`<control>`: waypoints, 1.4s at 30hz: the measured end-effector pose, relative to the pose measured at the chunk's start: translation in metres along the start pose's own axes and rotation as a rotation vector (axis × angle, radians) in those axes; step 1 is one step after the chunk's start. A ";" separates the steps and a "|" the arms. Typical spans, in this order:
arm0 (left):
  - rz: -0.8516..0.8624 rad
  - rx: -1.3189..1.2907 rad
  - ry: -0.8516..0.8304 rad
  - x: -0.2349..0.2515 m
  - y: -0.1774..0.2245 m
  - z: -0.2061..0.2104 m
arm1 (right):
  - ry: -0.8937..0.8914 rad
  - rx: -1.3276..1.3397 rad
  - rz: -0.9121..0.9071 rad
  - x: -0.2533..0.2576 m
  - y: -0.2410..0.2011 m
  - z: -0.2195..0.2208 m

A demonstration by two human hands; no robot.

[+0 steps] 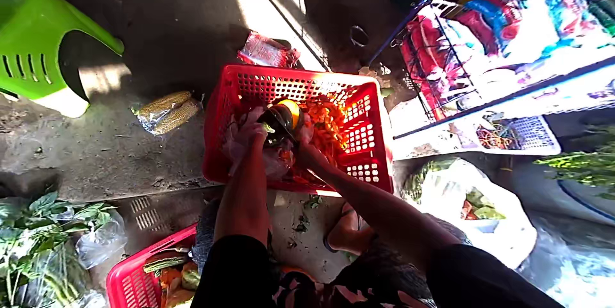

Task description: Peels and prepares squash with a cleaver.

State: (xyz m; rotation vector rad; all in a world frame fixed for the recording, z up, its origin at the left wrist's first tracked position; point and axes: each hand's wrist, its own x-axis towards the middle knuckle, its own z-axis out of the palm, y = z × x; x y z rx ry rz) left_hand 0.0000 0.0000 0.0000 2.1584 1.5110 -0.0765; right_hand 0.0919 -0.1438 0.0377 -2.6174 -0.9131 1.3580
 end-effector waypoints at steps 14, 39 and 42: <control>0.805 0.035 0.045 0.089 0.035 0.013 | -0.108 -0.170 0.000 0.001 -0.008 0.003; 0.149 -0.204 0.226 0.027 0.011 -0.011 | -0.201 0.202 -0.370 0.102 0.063 -0.004; -0.098 0.059 -0.074 0.011 0.004 -0.026 | -0.149 0.185 -0.362 0.087 0.058 -0.009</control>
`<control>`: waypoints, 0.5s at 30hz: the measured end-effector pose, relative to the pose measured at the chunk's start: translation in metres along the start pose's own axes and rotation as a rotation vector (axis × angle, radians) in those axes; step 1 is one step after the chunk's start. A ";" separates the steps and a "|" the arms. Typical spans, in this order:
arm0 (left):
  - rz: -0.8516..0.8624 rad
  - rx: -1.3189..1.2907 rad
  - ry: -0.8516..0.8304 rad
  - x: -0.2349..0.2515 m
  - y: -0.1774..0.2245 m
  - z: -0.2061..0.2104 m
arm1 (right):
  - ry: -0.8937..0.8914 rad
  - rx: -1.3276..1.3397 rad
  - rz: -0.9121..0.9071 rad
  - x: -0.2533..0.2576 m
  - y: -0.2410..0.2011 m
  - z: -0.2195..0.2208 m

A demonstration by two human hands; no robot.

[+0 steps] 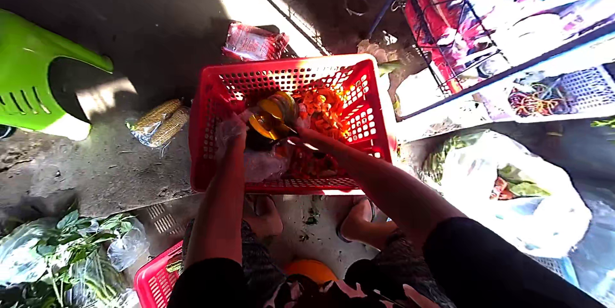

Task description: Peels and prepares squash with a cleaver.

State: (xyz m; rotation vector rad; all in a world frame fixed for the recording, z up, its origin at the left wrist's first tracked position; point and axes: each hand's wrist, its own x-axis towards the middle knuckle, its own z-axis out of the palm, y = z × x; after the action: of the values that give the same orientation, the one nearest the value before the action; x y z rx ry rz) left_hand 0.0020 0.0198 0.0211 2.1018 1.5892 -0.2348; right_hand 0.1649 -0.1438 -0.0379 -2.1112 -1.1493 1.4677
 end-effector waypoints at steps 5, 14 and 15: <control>-0.006 0.047 -0.216 -0.010 -0.020 0.016 | 0.103 -0.088 0.053 -0.068 -0.055 -0.007; -0.100 -0.566 -0.270 -0.011 -0.020 0.010 | 0.160 -0.179 0.120 -0.069 -0.055 0.005; -0.112 -0.672 -0.275 -0.014 -0.015 0.010 | 0.172 -0.179 0.126 -0.068 -0.053 -0.002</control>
State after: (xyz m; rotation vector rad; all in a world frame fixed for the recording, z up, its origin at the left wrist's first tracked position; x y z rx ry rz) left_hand -0.0151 0.0061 0.0145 1.4044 1.3717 -0.0138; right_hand 0.1336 -0.1624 0.0402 -2.4182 -1.1387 1.2446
